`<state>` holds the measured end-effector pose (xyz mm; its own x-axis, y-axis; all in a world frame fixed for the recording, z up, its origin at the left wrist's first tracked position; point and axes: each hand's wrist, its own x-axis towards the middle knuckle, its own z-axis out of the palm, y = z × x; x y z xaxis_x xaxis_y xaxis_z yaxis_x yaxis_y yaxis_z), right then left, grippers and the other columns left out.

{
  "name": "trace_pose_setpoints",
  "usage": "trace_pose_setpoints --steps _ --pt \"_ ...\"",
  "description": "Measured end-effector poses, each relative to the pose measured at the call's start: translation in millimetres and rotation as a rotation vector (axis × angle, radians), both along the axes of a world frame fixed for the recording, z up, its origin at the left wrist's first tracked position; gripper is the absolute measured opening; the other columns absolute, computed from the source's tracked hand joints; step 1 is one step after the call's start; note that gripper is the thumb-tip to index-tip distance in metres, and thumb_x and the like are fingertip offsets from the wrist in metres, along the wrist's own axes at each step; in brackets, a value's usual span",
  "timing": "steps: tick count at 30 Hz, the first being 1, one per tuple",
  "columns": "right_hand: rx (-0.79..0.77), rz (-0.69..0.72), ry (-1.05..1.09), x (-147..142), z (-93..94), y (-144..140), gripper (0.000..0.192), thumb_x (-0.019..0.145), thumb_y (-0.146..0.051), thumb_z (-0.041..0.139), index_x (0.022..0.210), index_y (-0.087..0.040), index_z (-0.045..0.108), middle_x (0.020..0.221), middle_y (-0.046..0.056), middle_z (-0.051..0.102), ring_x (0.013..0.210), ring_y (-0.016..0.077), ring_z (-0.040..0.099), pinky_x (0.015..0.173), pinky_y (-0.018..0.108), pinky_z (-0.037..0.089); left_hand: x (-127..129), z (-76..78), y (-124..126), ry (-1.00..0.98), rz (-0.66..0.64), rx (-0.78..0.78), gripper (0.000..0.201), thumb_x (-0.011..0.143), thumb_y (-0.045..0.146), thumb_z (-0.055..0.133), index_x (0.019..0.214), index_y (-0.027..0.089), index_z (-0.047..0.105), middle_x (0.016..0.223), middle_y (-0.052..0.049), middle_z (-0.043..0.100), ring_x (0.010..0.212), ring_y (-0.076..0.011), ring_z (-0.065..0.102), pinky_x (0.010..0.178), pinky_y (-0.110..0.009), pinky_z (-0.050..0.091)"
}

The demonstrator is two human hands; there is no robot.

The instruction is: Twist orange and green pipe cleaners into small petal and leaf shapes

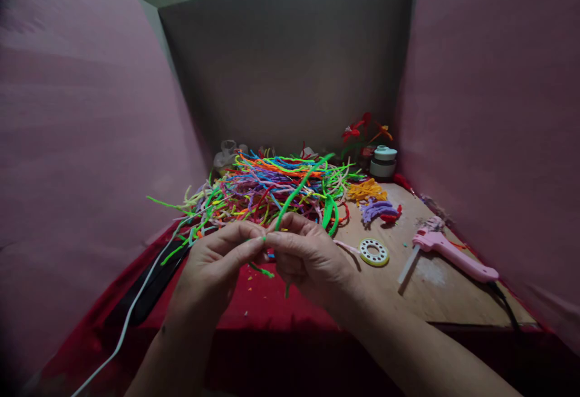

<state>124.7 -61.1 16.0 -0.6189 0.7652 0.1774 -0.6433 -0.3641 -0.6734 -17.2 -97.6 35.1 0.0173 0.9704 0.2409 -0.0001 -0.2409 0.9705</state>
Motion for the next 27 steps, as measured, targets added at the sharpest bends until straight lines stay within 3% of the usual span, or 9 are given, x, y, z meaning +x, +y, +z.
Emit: trace_pose_setpoints --steps 5,11,18,22,27 --pt "0.012 0.013 0.123 -2.3 -4.2 0.7 0.007 0.076 -0.023 0.066 0.080 -0.022 0.061 0.041 -0.009 0.044 0.032 0.0023 0.021 0.035 0.015 0.017 2.9 0.8 0.5 -0.126 -0.035 -0.046 0.010 0.074 0.023 0.063 0.071 0.013 0.062 0.066 -0.001 0.061 0.057 -0.0083 0.055 0.053 -0.019 0.042" --pt "0.057 -0.072 0.132 -4.3 -5.3 0.6 0.008 0.072 -0.026 0.071 0.077 -0.024 0.065 0.042 -0.007 0.049 0.033 0.0023 0.027 0.036 0.014 0.021 6.5 6.8 -1.5 -0.257 -0.110 -0.154 0.010 0.072 0.021 0.063 0.069 0.011 0.061 0.059 -0.001 0.060 0.048 -0.0069 0.053 0.047 -0.017 0.041" --pt "0.264 -0.202 0.071 0.8 -9.0 -1.2 0.007 0.074 -0.021 0.068 0.068 -0.024 0.067 0.051 -0.005 0.050 0.044 0.0046 0.041 0.046 0.019 0.032 7.3 11.9 -7.5 -0.309 -0.167 -0.174 0.010 0.070 0.018 0.063 0.064 0.011 0.060 0.061 -0.001 0.060 0.044 -0.0058 0.050 0.043 -0.017 0.038" --pt "0.505 -0.090 0.026 13.3 -13.7 7.9 0.006 0.073 -0.029 0.069 0.070 -0.024 0.071 0.053 -0.002 0.056 0.041 0.0068 0.043 0.043 0.021 0.031 7.2 14.6 -12.2 -0.294 -0.190 -0.136 0.011 0.068 0.019 0.066 0.062 0.011 0.060 0.067 -0.002 0.060 0.047 -0.0049 0.049 0.045 -0.017 0.037" --pt "0.679 0.052 -0.218 29.8 -7.3 17.2 0.031 0.072 -0.051 0.064 0.066 -0.022 0.073 0.048 0.002 0.056 0.044 0.0113 0.048 0.047 0.025 0.035 7.0 22.8 -19.1 -0.149 -0.190 -0.144 0.012 0.070 0.021 0.065 0.064 0.012 0.062 0.067 -0.003 0.059 0.052 -0.0063 0.048 0.049 -0.018 0.038"
